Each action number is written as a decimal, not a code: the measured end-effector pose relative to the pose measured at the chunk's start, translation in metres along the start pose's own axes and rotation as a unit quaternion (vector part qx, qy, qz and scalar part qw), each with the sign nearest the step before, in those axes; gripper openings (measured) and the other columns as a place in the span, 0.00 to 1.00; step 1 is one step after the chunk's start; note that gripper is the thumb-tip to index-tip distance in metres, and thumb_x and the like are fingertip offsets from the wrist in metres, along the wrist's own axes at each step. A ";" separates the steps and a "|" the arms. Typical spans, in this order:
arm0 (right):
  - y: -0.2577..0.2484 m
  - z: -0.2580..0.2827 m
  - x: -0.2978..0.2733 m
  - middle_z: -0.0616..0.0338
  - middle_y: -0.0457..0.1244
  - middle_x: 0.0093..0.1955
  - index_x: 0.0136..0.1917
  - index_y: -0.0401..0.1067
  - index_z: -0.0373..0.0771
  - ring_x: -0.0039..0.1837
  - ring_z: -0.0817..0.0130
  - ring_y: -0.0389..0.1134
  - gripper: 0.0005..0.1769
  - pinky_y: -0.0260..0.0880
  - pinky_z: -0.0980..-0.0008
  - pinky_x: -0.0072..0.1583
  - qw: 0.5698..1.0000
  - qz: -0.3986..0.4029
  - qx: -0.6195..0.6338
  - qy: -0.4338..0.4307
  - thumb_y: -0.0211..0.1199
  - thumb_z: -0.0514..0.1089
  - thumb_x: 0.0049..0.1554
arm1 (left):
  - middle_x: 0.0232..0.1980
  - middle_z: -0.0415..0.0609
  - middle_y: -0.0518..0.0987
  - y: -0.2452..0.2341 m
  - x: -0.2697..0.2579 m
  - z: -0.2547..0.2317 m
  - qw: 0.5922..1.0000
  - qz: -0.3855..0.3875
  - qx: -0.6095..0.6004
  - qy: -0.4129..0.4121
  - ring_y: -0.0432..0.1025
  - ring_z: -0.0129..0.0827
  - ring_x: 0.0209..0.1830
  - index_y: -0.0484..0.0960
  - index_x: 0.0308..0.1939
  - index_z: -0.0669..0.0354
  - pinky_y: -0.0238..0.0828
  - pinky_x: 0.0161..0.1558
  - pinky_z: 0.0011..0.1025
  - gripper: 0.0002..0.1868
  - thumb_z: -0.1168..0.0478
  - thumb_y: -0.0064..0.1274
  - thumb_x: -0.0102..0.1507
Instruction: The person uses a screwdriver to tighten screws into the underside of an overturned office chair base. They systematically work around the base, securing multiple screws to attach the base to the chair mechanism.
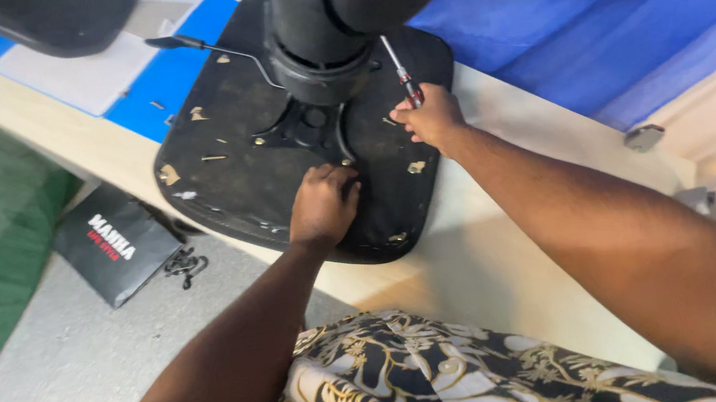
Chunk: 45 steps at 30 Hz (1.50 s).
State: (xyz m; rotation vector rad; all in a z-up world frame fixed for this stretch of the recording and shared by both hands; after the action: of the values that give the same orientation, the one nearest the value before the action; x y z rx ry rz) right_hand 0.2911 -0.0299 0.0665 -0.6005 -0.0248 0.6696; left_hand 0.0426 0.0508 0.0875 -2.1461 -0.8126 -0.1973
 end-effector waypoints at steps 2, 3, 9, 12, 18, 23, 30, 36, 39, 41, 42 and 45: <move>0.019 -0.007 0.013 0.63 0.68 0.40 0.45 0.73 0.44 0.40 0.71 0.71 0.13 0.75 0.65 0.42 0.999 -0.025 -0.034 0.008 0.75 0.44 0.50 | 0.47 0.53 0.83 -0.016 -0.009 0.011 1.000 -0.002 0.017 -0.022 0.74 0.49 0.50 0.86 0.44 0.60 0.72 0.55 0.41 0.10 0.63 0.60 0.60; 0.021 -0.010 0.017 0.61 0.68 0.40 0.46 0.73 0.44 0.41 0.68 0.71 0.13 0.75 0.63 0.43 0.998 -0.040 -0.055 0.013 0.75 0.44 0.50 | 0.46 0.53 0.83 -0.023 -0.011 0.014 0.999 -0.005 0.021 -0.033 0.74 0.49 0.50 0.86 0.45 0.60 0.72 0.54 0.41 0.10 0.63 0.59 0.60; 0.029 -0.016 0.023 0.53 0.71 0.42 0.44 0.75 0.38 0.46 0.57 0.73 0.13 0.71 0.58 0.52 0.979 -0.092 -0.176 -0.052 0.76 0.44 0.49 | 0.45 0.54 0.83 -0.057 -0.026 0.041 0.995 -0.009 0.065 -0.078 0.75 0.50 0.49 0.86 0.44 0.60 0.73 0.54 0.43 0.09 0.62 0.58 0.62; 0.027 -0.022 0.022 0.51 0.71 0.42 0.43 0.77 0.38 0.48 0.54 0.73 0.11 0.71 0.57 0.53 0.974 -0.122 -0.188 -0.038 0.75 0.43 0.51 | 0.45 0.54 0.83 -0.063 -0.030 0.051 0.992 0.005 0.063 -0.111 0.75 0.49 0.50 0.86 0.45 0.60 0.73 0.54 0.42 0.09 0.62 0.57 0.62; 0.041 -0.042 0.032 0.55 0.72 0.44 0.44 0.78 0.38 0.48 0.60 0.76 0.10 0.73 0.60 0.53 0.985 -0.096 -0.145 -0.004 0.73 0.44 0.51 | 0.46 0.55 0.84 -0.067 -0.021 0.067 0.994 0.007 0.026 -0.107 0.77 0.50 0.49 0.85 0.45 0.60 0.75 0.54 0.42 0.09 0.61 0.57 0.62; 0.042 -0.019 0.007 0.50 0.71 0.43 0.45 0.75 0.34 0.46 0.56 0.72 0.17 0.69 0.59 0.51 0.953 -0.210 -0.170 -0.136 0.78 0.44 0.49 | 0.46 0.58 0.82 -0.080 -0.001 0.097 0.993 -0.053 0.032 -0.097 0.76 0.53 0.48 0.84 0.43 0.61 0.73 0.52 0.45 0.09 0.60 0.59 0.62; 0.076 0.000 -0.055 0.59 0.71 0.39 0.40 0.71 0.35 0.38 0.75 0.73 0.10 0.74 0.75 0.43 0.971 -0.227 0.062 0.029 0.72 0.36 0.52 | 0.47 0.54 0.76 -0.118 0.025 0.156 0.987 -0.062 0.131 -0.065 0.69 0.51 0.51 0.83 0.46 0.58 0.67 0.47 0.49 0.16 0.57 0.64 0.56; 0.108 0.017 -0.092 0.59 0.70 0.38 0.42 0.72 0.35 0.40 0.72 0.72 0.11 0.71 0.71 0.46 0.945 -0.320 0.067 0.025 0.73 0.34 0.49 | 0.51 0.50 0.78 -0.122 0.041 0.188 0.988 -0.059 0.144 0.022 0.69 0.47 0.54 0.84 0.53 0.54 0.67 0.50 0.48 0.16 0.57 0.60 0.62; 0.124 0.022 -0.106 0.59 0.70 0.38 0.42 0.75 0.36 0.40 0.70 0.70 0.10 0.69 0.68 0.48 0.932 -0.353 -0.016 0.082 0.76 0.36 0.49 | 0.51 0.51 0.79 -0.119 0.047 0.200 0.992 -0.020 0.114 0.054 0.71 0.48 0.50 0.85 0.55 0.59 0.69 0.47 0.45 0.19 0.60 0.57 0.61; 0.134 0.026 -0.108 0.60 0.70 0.38 0.42 0.76 0.37 0.41 0.70 0.70 0.10 0.69 0.68 0.48 0.928 -0.359 -0.018 0.098 0.75 0.37 0.49 | 0.51 0.51 0.79 -0.120 0.053 0.206 0.995 -0.004 0.077 0.068 0.72 0.47 0.50 0.86 0.52 0.59 0.71 0.49 0.43 0.16 0.63 0.56 0.61; 0.136 0.026 -0.110 0.60 0.69 0.38 0.43 0.76 0.38 0.42 0.71 0.70 0.10 0.69 0.68 0.48 0.926 -0.363 -0.020 0.106 0.75 0.38 0.49 | 0.51 0.50 0.79 -0.120 0.054 0.207 0.995 0.005 0.058 0.075 0.73 0.46 0.50 0.86 0.51 0.60 0.72 0.50 0.42 0.15 0.64 0.56 0.60; 0.143 0.036 -0.110 0.61 0.70 0.39 0.43 0.75 0.37 0.43 0.72 0.71 0.10 0.71 0.69 0.50 0.924 -0.375 -0.033 0.061 0.74 0.39 0.49 | 0.47 0.50 0.80 -0.122 0.060 0.209 0.996 0.032 0.015 0.087 0.74 0.47 0.48 0.88 0.47 0.59 0.73 0.51 0.42 0.13 0.65 0.56 0.60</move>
State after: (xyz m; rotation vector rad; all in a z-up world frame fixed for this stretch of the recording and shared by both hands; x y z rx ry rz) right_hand 0.1149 0.0127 0.0387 -0.6385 -0.1540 -0.1161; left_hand -0.0125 0.2920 0.0523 -2.0904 -0.6427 -0.3314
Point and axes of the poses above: each hand's wrist, its own x-axis towards the middle knuckle, its own y-axis out of the palm, z = x × y, the point moved 7 cm from there along x, towards the middle knuckle
